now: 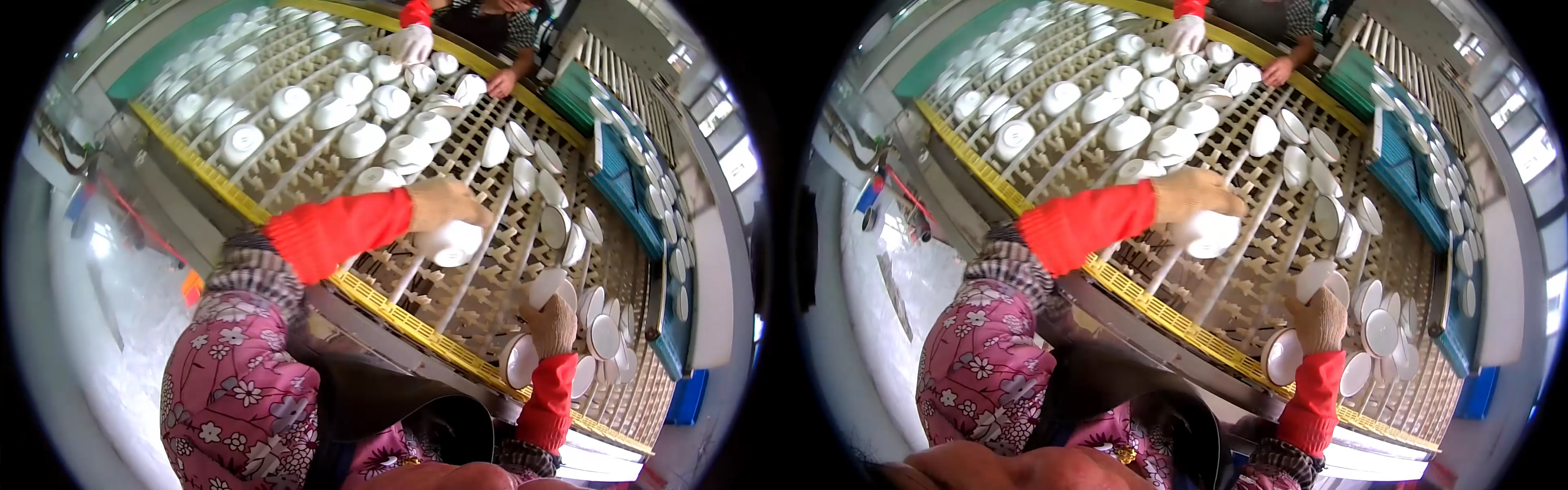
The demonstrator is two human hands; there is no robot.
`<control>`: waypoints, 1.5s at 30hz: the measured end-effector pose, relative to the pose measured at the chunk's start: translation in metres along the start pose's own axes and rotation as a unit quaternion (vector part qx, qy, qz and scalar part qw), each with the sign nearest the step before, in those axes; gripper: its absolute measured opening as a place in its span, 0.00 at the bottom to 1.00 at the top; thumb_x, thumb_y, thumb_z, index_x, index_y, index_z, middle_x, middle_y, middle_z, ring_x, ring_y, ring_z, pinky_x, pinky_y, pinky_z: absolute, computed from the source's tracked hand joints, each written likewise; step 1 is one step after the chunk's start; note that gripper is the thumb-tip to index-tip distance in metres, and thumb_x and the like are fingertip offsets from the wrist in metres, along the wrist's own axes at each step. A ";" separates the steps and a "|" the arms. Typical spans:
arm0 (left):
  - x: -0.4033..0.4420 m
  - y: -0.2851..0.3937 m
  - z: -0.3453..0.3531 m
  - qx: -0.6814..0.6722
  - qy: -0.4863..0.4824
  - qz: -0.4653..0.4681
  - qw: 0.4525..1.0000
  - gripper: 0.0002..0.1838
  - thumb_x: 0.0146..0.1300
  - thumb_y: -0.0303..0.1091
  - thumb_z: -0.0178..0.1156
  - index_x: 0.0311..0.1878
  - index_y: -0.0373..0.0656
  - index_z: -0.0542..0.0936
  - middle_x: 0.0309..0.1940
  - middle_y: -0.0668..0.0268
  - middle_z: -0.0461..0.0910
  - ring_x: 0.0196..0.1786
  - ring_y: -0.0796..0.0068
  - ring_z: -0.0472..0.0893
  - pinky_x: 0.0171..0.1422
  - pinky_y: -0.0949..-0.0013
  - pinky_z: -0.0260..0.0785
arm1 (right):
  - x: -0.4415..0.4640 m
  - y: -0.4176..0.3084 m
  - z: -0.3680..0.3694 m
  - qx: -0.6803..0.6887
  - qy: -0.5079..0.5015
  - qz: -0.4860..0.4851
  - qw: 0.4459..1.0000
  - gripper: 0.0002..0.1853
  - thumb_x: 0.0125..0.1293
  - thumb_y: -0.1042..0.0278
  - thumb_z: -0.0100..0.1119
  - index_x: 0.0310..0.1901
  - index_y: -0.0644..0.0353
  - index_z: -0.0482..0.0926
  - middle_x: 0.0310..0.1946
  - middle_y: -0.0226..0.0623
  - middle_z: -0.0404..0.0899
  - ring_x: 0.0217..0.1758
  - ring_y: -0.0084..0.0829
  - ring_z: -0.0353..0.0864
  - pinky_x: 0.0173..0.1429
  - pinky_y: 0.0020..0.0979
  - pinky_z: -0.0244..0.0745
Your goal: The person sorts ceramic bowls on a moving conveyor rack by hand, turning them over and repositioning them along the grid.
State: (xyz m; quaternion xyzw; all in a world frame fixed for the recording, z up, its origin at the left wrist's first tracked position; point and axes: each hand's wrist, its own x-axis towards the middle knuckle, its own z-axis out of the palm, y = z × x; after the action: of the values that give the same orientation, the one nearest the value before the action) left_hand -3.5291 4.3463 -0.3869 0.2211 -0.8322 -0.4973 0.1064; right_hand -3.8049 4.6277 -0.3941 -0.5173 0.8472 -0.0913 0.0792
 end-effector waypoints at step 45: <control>-0.149 -0.068 -0.067 0.549 0.123 -0.188 0.805 0.43 0.65 0.64 0.79 0.75 0.46 0.82 0.69 0.58 0.90 0.76 0.59 0.83 0.87 0.51 0.61 | 0.032 -0.091 0.022 0.550 -0.094 -0.050 0.829 0.16 0.77 0.57 0.69 0.52 0.63 0.86 0.51 0.51 0.92 0.52 0.48 0.94 0.55 0.46 0.92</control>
State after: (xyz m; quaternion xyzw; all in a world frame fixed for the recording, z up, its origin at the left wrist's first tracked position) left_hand -3.3534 4.3371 -0.4078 0.4537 -0.8885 0.0631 -0.0269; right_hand -3.7362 4.5567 -0.3953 -0.4364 0.6183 -0.4967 0.4249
